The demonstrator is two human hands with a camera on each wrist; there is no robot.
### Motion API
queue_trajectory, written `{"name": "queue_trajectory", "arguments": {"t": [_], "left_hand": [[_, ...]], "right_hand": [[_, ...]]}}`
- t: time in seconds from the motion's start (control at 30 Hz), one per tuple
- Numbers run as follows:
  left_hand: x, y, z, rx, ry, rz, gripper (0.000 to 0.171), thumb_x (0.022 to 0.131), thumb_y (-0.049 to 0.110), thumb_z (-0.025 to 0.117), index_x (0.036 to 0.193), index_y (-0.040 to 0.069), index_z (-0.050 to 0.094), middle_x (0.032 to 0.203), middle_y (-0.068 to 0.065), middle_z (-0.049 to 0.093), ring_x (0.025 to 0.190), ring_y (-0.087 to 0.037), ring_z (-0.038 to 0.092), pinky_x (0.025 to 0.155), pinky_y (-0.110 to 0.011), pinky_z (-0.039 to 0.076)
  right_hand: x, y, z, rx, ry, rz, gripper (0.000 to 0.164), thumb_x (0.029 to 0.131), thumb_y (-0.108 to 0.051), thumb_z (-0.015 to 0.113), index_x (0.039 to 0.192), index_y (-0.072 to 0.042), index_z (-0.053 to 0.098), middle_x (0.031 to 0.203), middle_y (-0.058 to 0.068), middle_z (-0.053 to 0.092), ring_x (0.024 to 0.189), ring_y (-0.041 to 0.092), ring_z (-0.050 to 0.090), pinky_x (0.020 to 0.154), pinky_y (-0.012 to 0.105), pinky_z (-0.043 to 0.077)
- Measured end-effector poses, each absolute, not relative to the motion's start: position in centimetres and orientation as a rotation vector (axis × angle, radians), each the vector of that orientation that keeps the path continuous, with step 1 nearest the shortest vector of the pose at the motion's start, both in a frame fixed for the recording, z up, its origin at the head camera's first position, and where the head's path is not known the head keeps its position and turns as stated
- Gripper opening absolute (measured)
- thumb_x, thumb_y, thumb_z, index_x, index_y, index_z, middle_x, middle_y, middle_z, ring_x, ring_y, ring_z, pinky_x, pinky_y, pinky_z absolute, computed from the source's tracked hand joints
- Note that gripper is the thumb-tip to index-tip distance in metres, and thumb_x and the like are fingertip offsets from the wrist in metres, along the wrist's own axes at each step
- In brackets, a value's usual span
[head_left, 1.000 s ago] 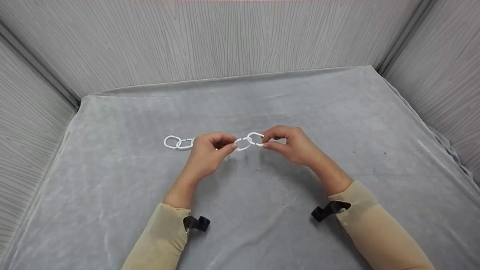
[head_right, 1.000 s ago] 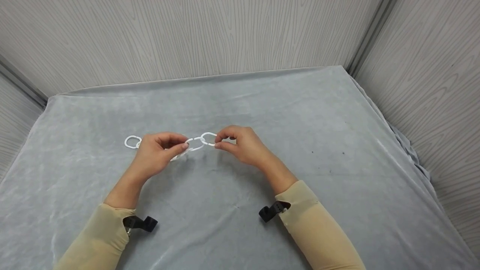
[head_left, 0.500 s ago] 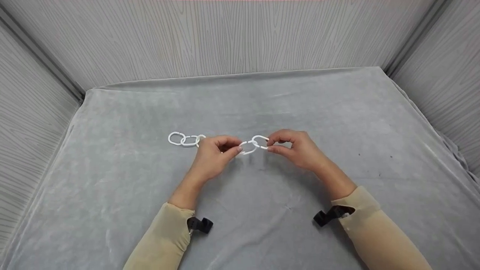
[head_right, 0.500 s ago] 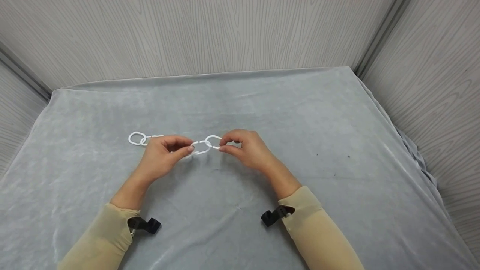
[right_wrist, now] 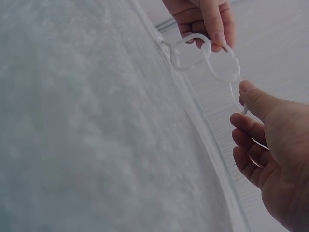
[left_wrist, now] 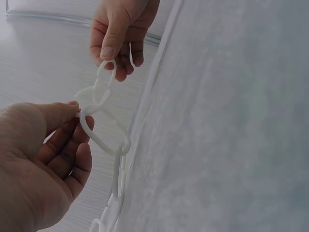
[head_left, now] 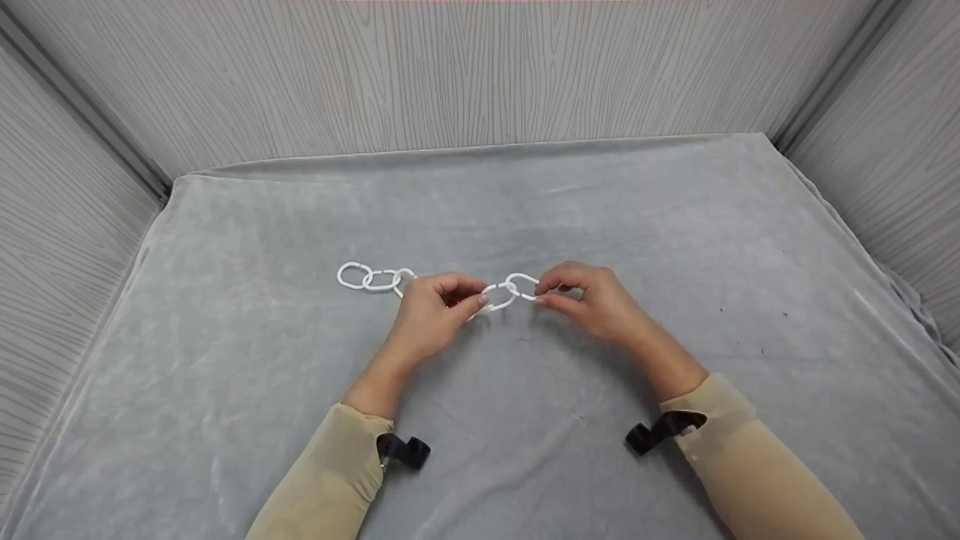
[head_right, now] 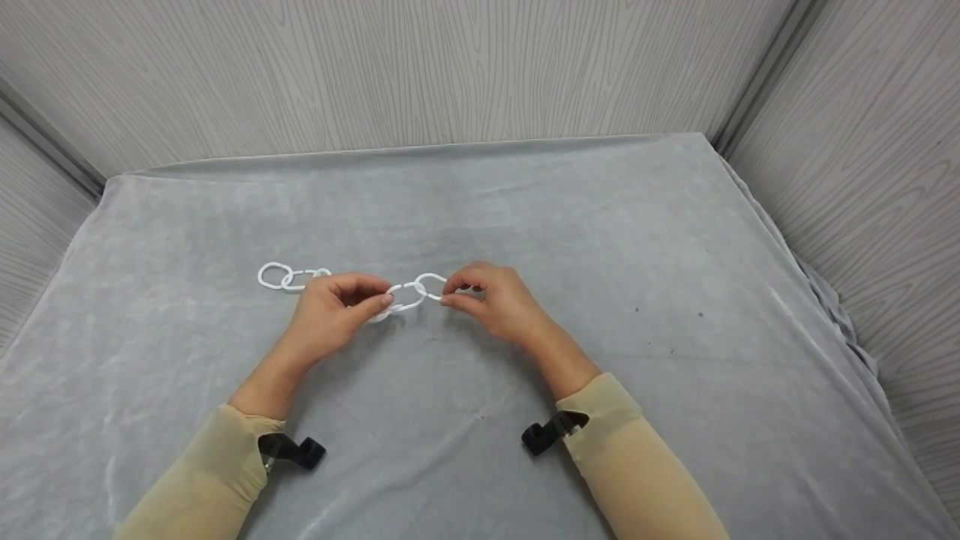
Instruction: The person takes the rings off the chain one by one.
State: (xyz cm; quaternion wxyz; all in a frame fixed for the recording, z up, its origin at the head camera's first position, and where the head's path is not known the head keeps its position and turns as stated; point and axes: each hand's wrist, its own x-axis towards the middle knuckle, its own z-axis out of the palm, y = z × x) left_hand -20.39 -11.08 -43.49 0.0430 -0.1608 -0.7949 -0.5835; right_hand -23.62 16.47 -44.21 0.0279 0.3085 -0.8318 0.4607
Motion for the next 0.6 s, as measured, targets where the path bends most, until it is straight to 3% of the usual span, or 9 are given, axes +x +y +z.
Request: {"name": "queue_trajectory", "arguments": {"t": [0.3,0.6], "left_hand": [[-20.52,-10.74,-43.87,-0.495,-2.434,-1.816,0.011,0.093,0.003,0.08,0.103,-0.001,0.082,0.091,-0.003,0.079,0.079,-0.014,0.067,0.072,-0.024,0.053],[-20.43,-10.43,-44.17,-0.488,-2.453,-1.82,0.011,0.093,0.003,0.08,0.104,-0.002,0.082,0.091,-0.003,0.079,0.078,-0.013,0.067,0.071,-0.024,0.053]], "right_hand": [[-23.86,16.29,-44.6,0.997,-2.512,1.445,0.006,0.092,-0.016,0.084,0.097,-0.015,0.082,0.102,-0.004,0.075,0.097,0.016,0.068,0.087,0.031,0.054],[-23.64,16.14,-45.0,0.99,-2.509,1.427,0.006,0.094,-0.019,0.083,0.099,-0.016,0.082,0.104,-0.005,0.075,0.097,0.015,0.068,0.086,0.038,0.056]]}}
